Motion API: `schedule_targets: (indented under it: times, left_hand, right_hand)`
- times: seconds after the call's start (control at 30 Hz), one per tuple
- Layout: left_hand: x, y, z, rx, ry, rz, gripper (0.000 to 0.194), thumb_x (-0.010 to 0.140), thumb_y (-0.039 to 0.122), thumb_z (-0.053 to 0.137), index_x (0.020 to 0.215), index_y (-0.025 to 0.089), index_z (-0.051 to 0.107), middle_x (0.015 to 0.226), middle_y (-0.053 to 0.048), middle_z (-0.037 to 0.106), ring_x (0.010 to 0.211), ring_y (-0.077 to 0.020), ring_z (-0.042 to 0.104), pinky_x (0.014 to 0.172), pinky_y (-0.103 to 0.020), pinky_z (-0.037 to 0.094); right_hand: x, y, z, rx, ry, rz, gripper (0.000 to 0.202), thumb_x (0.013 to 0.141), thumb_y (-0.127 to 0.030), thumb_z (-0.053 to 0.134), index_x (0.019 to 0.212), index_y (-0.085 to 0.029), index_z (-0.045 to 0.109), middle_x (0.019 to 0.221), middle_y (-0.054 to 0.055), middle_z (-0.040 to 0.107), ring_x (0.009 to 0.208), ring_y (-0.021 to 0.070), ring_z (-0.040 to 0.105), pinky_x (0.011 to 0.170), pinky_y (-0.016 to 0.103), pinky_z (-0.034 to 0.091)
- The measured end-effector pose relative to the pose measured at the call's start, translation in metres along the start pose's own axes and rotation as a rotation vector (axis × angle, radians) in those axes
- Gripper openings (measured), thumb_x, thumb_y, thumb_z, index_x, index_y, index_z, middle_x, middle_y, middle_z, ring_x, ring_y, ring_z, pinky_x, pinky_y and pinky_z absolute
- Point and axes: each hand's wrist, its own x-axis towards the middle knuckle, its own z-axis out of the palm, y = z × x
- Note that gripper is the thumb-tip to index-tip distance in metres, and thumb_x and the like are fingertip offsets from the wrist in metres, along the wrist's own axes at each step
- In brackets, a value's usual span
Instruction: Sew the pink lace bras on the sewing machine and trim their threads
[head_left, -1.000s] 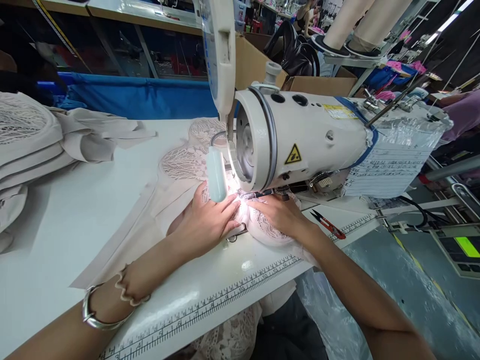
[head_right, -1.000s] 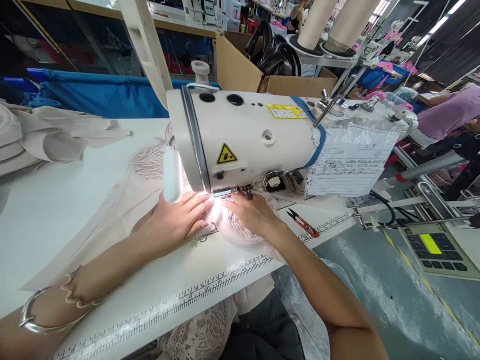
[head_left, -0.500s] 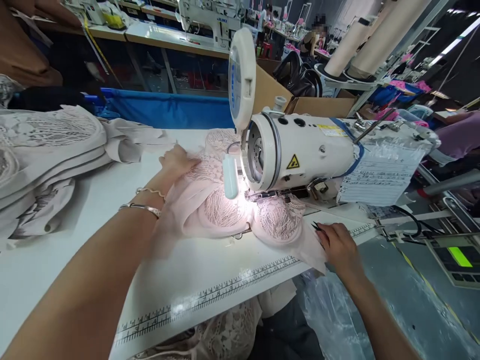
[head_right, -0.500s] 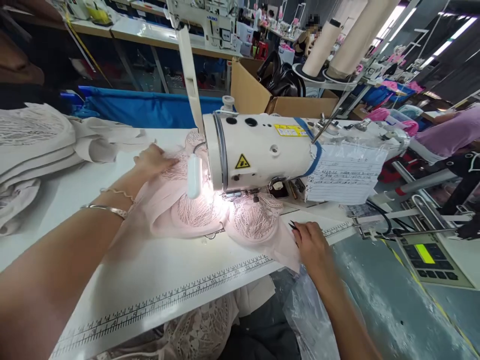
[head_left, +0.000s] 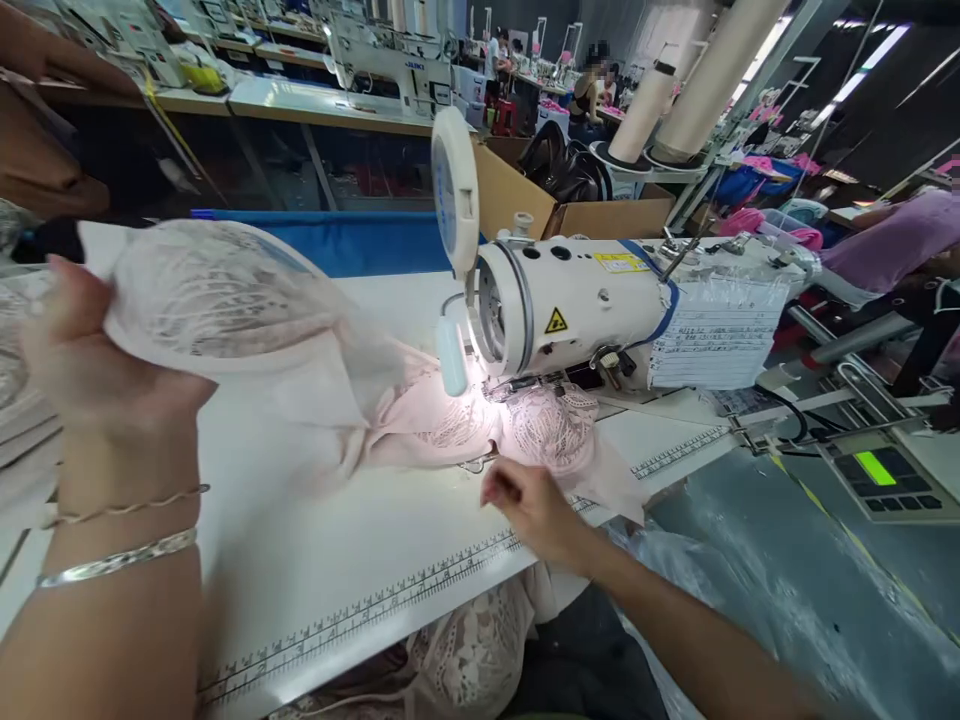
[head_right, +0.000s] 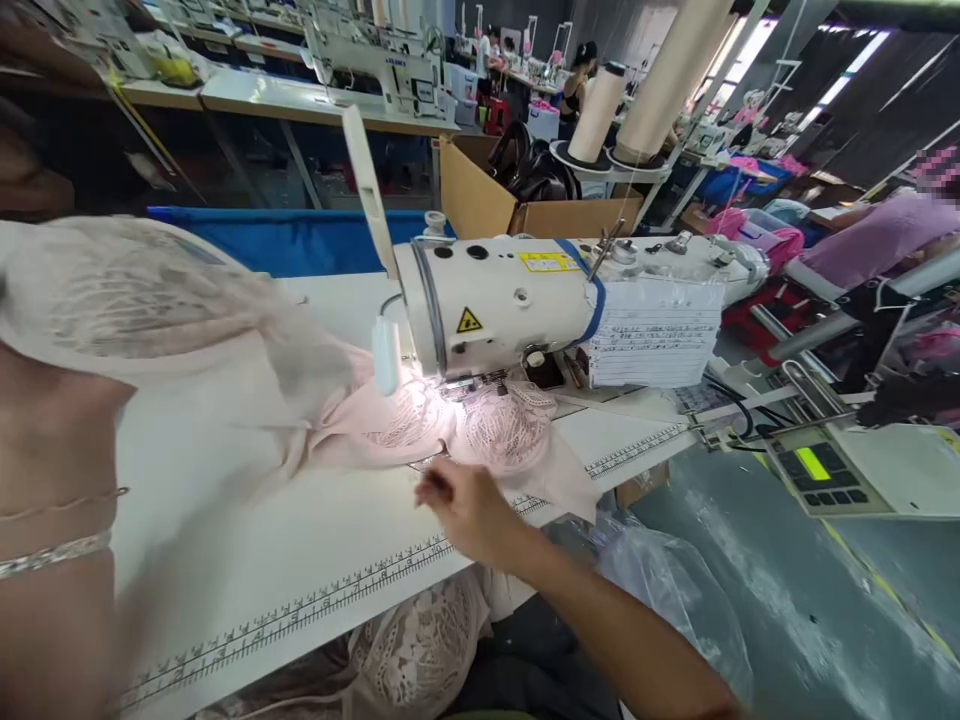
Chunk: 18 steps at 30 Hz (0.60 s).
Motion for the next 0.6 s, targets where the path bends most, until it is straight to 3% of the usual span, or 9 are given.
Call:
schedule_targets:
  times: [0.1,0.2,0.33,0.47,0.6]
  left_hand:
    - [0.002,-0.004,-0.004,-0.086,-0.047,0.022,0.044,0.075,0.049,0.081,0.096,0.013,0.067,0.122,-0.012,0.071,0.143,-0.0323,0.038,0.121,-0.048,0.034]
    - [0.006,-0.007,-0.017,-0.131,0.003,0.019,0.037,0.08,0.044,0.078,0.097,0.013,0.069,0.115,-0.013,0.073,0.141,-0.0325,0.042,0.12,-0.052,0.033]
    - [0.006,-0.007,-0.025,-0.14,0.012,0.018,0.031,0.09,0.042,0.066,0.094,0.011,0.068,0.111,-0.015,0.074,0.14,-0.0321,0.043,0.12,-0.053,0.033]
    - [0.007,-0.011,-0.028,-0.054,0.078,0.004,0.033,0.096,0.04,0.056,0.097,0.009,0.066,0.112,-0.015,0.073,0.139,-0.0299,0.045,0.121,-0.051,0.03]
    - [0.008,-0.01,-0.029,-0.007,0.1,0.011,0.032,0.097,0.037,0.051,0.098,0.009,0.066,0.11,-0.013,0.073,0.137,-0.0288,0.046,0.121,-0.049,0.03]
  right_hand:
    - [0.051,-0.016,0.05,0.589,-0.27,0.119,0.05,0.092,-0.068,0.051,0.072,-0.022,0.049,0.048,-0.012,0.023,0.042,0.0082,0.015,0.039,0.021,0.015]
    - [0.098,-0.034,0.073,1.033,-0.384,0.296,0.054,0.104,-0.057,0.031,0.066,-0.02,0.045,0.05,-0.011,0.021,0.043,0.0079,0.006,0.037,0.02,0.01]
    - [0.135,-0.058,0.078,1.406,-0.233,0.32,0.05,0.108,-0.027,0.017,0.07,-0.016,0.048,0.053,-0.009,0.024,0.043,0.0079,0.012,0.037,0.016,0.02]
    - [0.152,-0.07,0.078,1.538,-0.136,0.267,0.045,0.108,-0.028,0.022,0.07,-0.018,0.046,0.055,-0.009,0.022,0.043,0.0082,0.012,0.036,0.015,0.022]
    - [0.16,-0.071,0.08,1.507,-0.035,0.205,0.044,0.108,-0.026,0.027,0.068,-0.019,0.043,0.055,-0.009,0.019,0.045,0.0093,0.011,0.037,0.015,0.02]
